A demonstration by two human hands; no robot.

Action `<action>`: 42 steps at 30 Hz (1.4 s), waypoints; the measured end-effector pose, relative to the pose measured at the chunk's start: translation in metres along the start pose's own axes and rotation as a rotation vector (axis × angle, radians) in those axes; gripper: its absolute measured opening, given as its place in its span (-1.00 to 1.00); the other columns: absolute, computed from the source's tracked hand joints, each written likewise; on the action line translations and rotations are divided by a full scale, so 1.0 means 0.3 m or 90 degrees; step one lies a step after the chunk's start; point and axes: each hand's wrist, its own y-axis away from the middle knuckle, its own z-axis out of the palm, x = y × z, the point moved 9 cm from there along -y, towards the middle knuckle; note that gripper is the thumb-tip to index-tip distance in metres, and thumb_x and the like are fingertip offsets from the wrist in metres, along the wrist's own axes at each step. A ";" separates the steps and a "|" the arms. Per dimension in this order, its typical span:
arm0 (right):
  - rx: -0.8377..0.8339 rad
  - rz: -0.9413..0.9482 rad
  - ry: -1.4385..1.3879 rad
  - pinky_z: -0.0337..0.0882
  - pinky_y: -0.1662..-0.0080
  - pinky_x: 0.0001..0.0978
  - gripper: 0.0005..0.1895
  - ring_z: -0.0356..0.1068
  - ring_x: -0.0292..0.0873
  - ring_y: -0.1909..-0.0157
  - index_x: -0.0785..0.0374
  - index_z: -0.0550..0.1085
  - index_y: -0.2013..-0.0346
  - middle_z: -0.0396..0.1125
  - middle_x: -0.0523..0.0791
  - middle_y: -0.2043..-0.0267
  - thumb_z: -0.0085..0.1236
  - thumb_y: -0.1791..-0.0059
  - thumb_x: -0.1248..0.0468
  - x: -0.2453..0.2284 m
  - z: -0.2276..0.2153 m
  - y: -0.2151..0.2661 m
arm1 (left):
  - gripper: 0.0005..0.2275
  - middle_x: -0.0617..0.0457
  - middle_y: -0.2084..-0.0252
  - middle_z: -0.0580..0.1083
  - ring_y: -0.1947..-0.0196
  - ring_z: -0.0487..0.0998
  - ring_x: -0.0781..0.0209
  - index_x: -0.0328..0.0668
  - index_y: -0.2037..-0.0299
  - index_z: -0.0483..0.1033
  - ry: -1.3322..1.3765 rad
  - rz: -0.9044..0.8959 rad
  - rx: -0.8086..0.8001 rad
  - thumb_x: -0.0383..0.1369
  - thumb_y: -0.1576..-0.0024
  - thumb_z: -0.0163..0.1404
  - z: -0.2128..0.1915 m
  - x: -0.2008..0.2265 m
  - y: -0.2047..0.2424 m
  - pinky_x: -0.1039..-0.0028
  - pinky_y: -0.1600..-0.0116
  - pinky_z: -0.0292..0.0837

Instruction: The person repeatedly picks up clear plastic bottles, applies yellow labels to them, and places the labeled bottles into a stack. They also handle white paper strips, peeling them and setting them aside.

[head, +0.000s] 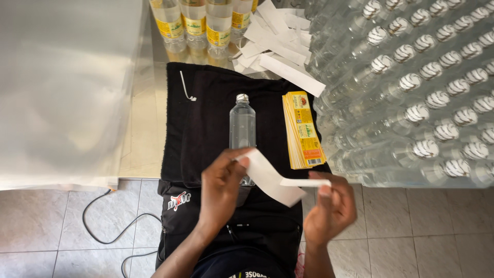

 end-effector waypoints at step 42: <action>-0.200 0.180 -0.175 0.49 -0.15 -0.32 -0.83 0.47 -0.16 0.02 0.28 0.57 0.14 0.44 -0.09 0.13 0.19 -0.13 0.22 -0.122 0.112 0.063 | -0.65 -0.11 -0.05 0.60 -0.14 0.68 0.01 -0.22 -0.06 0.56 0.078 0.228 -0.128 -0.15 -0.51 -0.23 0.233 0.236 0.166 0.29 -0.26 0.66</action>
